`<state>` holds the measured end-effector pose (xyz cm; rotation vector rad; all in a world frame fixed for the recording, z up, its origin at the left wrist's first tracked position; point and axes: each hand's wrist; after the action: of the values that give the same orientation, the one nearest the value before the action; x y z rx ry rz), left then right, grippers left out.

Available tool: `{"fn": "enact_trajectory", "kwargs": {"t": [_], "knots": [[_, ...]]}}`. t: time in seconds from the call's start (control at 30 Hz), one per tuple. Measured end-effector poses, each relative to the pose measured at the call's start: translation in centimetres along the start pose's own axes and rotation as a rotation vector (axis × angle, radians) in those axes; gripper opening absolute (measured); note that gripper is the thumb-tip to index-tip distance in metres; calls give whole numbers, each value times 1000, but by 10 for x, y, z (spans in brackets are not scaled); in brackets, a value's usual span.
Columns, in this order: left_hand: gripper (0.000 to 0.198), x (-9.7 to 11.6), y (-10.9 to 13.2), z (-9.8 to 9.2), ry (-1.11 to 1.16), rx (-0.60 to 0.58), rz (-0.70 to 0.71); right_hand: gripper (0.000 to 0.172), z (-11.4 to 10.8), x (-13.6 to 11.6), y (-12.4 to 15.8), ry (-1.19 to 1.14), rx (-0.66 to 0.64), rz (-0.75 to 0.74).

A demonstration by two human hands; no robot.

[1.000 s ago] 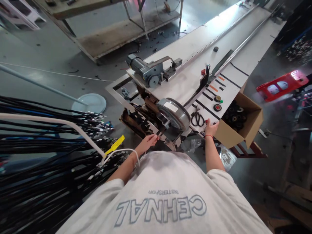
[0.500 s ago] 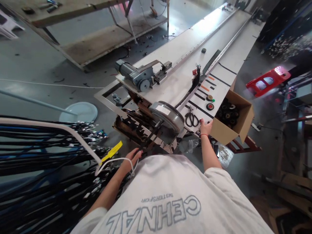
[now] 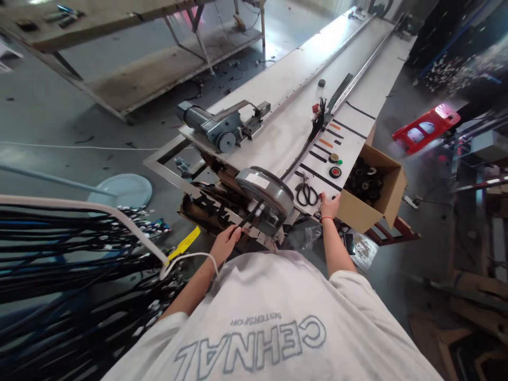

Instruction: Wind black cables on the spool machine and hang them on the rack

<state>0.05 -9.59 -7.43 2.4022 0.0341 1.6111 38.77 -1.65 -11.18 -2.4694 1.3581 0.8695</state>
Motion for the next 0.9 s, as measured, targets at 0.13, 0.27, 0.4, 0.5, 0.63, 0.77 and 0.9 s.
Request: {"fn": "enact_trajectory", "kwargs": {"t": [0.13, 0.27, 0.4, 0.5, 0.63, 0.77, 0.9], "knots": [[45, 3, -13, 10, -67, -26, 48, 91, -2, -1, 1, 11, -5, 0], [42, 5, -27, 17, -145, -5, 61, 91, -2, 0, 2, 29, -10, 4], [38, 3, -36, 19, -286, 42, 71, 91, -3, -2, 3, 35, -15, 11], [35, -5, -38, 16, -346, 30, 52, 91, -4, -3, 4, 38, -22, 26], [34, -14, -37, 14, -320, 21, 34, 88, -7, -4, 5, 55, -12, 20], [43, -14, -38, 16, -145, 20, 52, 69, -13, -30, 11, 118, 75, -181], [60, -12, -42, 21, 203, -5, -18, 53, -8, -105, 29, -38, -208, -510]]}}
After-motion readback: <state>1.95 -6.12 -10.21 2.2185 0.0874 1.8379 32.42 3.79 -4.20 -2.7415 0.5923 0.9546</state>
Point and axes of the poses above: each hand's wrist, its own y-axis away from the middle knuckle, its own z-axis out of the palm, x = y × z, and after that the axes turned 5 degrees about z, right-handed
